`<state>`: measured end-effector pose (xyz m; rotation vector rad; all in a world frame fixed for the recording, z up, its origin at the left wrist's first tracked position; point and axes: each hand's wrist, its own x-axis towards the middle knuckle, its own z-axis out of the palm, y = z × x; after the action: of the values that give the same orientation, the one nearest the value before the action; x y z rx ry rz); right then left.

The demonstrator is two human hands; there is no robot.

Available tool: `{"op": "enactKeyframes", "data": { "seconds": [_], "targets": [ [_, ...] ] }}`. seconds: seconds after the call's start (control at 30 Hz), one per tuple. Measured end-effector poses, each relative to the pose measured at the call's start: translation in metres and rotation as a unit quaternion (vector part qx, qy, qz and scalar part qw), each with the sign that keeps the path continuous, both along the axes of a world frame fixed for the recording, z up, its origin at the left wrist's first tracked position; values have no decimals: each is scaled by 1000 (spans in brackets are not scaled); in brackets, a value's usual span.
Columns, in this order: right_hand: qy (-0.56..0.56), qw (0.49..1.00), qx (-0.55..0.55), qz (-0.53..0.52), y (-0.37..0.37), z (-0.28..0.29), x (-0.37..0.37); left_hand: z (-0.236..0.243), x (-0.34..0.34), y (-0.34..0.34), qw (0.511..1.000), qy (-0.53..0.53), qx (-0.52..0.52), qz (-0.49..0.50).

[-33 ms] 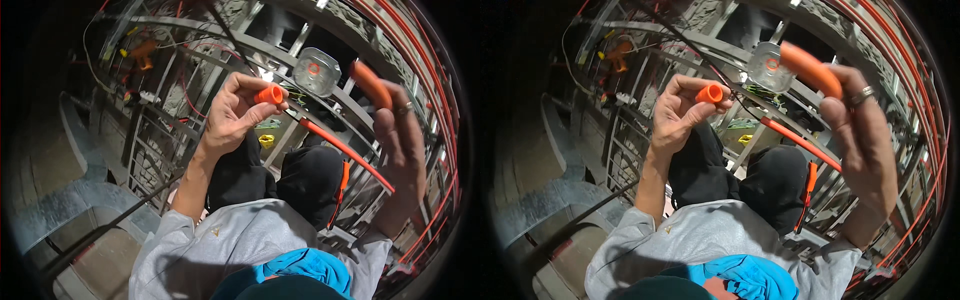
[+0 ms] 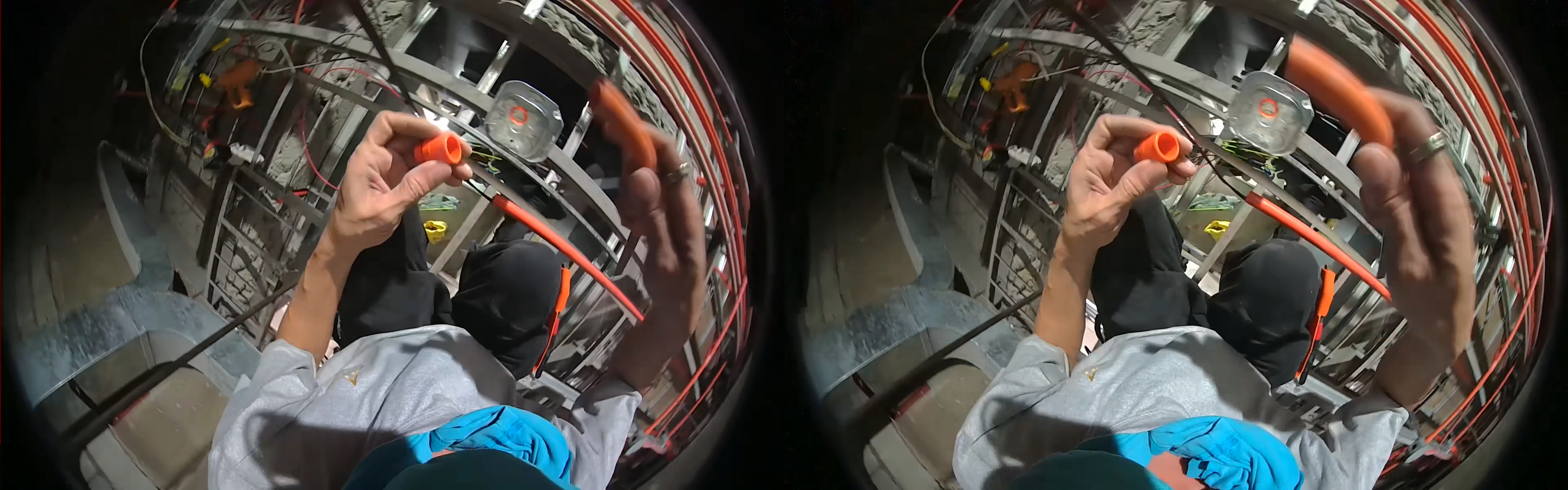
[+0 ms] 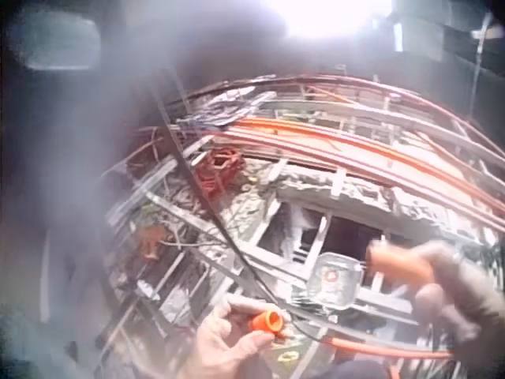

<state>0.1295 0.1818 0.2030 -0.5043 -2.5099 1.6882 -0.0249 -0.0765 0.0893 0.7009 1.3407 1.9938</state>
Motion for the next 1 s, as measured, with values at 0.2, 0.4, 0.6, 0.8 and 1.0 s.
{"op": "enactKeyframes", "data": {
  "seconds": [0.2,0.4,0.6,0.8,1.0],
  "targets": [
    [246,955,-166,-30,-52,13,-99,47,-26,-40,984,-107,123,72],
    [462,842,-75,269,-110,-16,-186,99,-22,-107,969,-108,137,177],
    [402,837,112,353,-134,-48,-152,77,11,-127,971,-109,-100,187],
    [427,800,178,382,-137,-72,-133,95,49,-111,933,-38,-313,175],
    [478,744,221,411,-133,-76,-138,97,57,-106,934,-19,-312,175]
  ]
}}
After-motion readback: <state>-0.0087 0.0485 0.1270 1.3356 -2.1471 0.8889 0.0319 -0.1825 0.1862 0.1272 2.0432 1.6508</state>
